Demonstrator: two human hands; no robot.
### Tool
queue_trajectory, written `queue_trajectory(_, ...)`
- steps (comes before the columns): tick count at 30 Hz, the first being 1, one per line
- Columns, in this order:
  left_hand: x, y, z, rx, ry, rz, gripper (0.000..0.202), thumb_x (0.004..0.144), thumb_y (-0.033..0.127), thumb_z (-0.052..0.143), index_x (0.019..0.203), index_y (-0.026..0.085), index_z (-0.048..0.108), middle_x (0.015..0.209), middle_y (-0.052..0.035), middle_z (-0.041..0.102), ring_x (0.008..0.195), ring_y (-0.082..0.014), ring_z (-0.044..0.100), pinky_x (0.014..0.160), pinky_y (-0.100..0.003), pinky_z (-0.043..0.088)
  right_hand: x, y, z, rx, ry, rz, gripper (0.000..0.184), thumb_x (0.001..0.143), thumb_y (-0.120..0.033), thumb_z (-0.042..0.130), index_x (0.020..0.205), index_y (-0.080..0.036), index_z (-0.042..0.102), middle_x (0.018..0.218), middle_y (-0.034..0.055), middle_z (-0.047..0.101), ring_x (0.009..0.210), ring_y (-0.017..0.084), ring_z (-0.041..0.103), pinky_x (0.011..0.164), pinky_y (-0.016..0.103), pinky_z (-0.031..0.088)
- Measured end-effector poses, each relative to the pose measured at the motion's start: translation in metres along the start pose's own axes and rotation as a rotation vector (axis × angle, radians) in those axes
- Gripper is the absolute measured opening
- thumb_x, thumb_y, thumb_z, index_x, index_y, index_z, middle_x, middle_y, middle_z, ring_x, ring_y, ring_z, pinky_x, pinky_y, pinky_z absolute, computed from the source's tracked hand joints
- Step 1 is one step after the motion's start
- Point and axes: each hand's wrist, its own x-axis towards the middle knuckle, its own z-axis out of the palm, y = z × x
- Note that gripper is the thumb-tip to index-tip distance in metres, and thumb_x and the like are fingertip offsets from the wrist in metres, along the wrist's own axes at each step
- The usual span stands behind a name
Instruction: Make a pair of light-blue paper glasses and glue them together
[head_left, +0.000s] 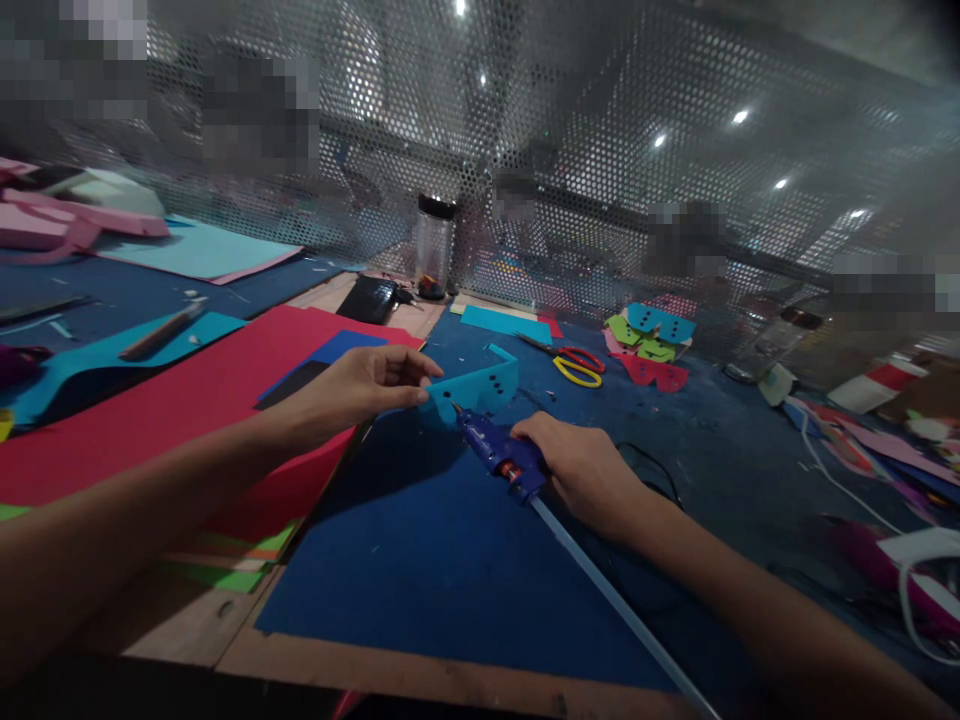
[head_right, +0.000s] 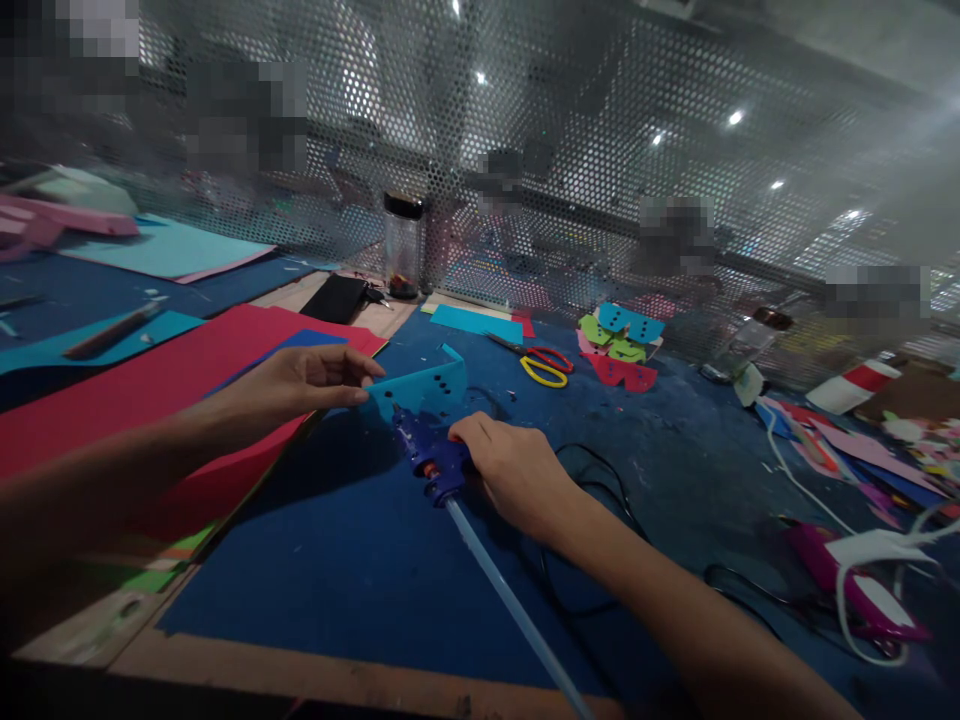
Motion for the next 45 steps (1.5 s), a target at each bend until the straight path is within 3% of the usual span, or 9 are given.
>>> queue_trajectory(45,-0.0002,0.0017,-0.0015,0.011,-0.004,0.004,0.033,0.077,0.036,0.085,0.104,0.021,0.076,0.092,-0.0052,0.076,0.088,-0.0209,0.07,0.079,-0.032,0.057,0.0024,-0.0027,-0.0034,-0.047,-0.02,0.02,0.019,0.096,-0.012,0.063,0.112,-0.02,0.057,0.108,0.0065,0.073,0.093,0.021,0.07,0.069,0.028,0.039)
